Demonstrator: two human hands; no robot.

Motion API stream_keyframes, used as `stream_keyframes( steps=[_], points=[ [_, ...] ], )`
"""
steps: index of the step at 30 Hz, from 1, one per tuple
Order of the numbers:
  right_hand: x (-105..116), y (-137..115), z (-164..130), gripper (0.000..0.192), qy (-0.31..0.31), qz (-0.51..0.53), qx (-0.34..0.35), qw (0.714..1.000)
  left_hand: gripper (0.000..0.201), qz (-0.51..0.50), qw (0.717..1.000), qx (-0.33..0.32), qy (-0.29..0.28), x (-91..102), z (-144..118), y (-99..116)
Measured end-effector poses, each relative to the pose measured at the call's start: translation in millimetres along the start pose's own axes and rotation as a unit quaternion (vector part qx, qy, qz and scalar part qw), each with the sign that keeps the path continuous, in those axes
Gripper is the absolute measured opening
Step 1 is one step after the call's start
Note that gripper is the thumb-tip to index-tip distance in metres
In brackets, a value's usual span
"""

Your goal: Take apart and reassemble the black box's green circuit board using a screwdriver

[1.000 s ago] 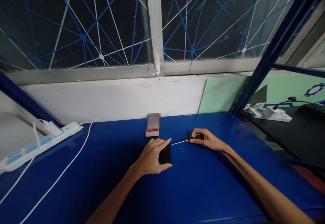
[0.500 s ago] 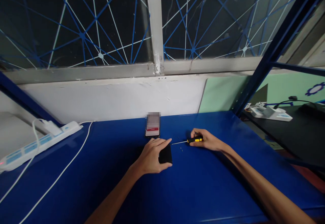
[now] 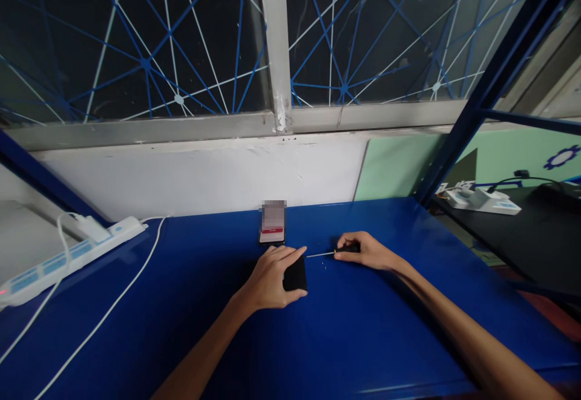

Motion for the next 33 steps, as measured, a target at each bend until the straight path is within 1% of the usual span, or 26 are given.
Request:
stream_keyframes(
  steps=[4,7,10,14,19,22,25,28,30,31,33],
  points=[
    [2.9,-3.7,-0.4,0.034,0.010,-0.005,0.025,1.000,0.085,0.000,1.000,-0.009,0.011,0.9,-0.1,0.8],
    [8.5,-10.9,-1.6,0.032,0.026,-0.068,0.048,0.996,0.085,-0.002,1.000,-0.018,0.017,0.8,-0.2,0.3],
    [9.0,-14.6,-1.7,0.034,0.021,-0.117,0.052,0.992,0.085,-0.011,1.000,-0.017,0.023,1.4,0.1,-0.9],
    [4.1,-13.2,-1.4,0.039,0.008,-0.076,0.049,0.996,0.083,-0.033,0.999,-0.003,0.019,0.9,1.0,-3.0],
    [-7.8,1.7,-1.0,0.050,-0.027,0.007,-0.034,0.999,0.080,-0.050,0.999,0.006,0.010,-0.5,2.3,-4.0],
    [-9.5,1.2,-0.6,0.052,-0.043,0.025,-0.050,0.998,0.085,-0.042,0.999,0.006,0.008,0.4,3.3,-2.9],
    [3.4,0.7,-0.4,0.051,-0.017,0.003,-0.047,0.999,0.087,-0.022,1.000,0.008,0.008,1.7,3.6,-2.3],
    [27.7,8.0,-2.2,0.052,0.048,-0.044,-0.057,0.996,0.087,-0.007,1.000,0.005,0.000,1.0,2.9,-2.4],
    [43.7,14.3,-4.2,0.053,0.096,-0.091,-0.070,0.989,0.086,-0.006,1.000,0.003,-0.004,0.6,2.4,-3.1],
    [48.6,17.1,-4.9,0.054,0.108,-0.110,-0.076,0.985,0.086,-0.007,1.000,0.004,-0.006,0.4,2.3,-3.5],
    [51.8,21.5,-5.1,0.055,0.112,-0.137,-0.088,0.980,0.086,-0.011,1.000,0.007,-0.007,0.3,2.5,-4.3]
  ],
)
Point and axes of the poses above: each hand's wrist, its own z-axis towards the middle knuckle, its own x-axis out of the back of the hand, y = z × x, the point moved 9 cm from there along z, towards the middle knuckle, and after that the axes turned 1 degree about -y, right-handed, at the moved point
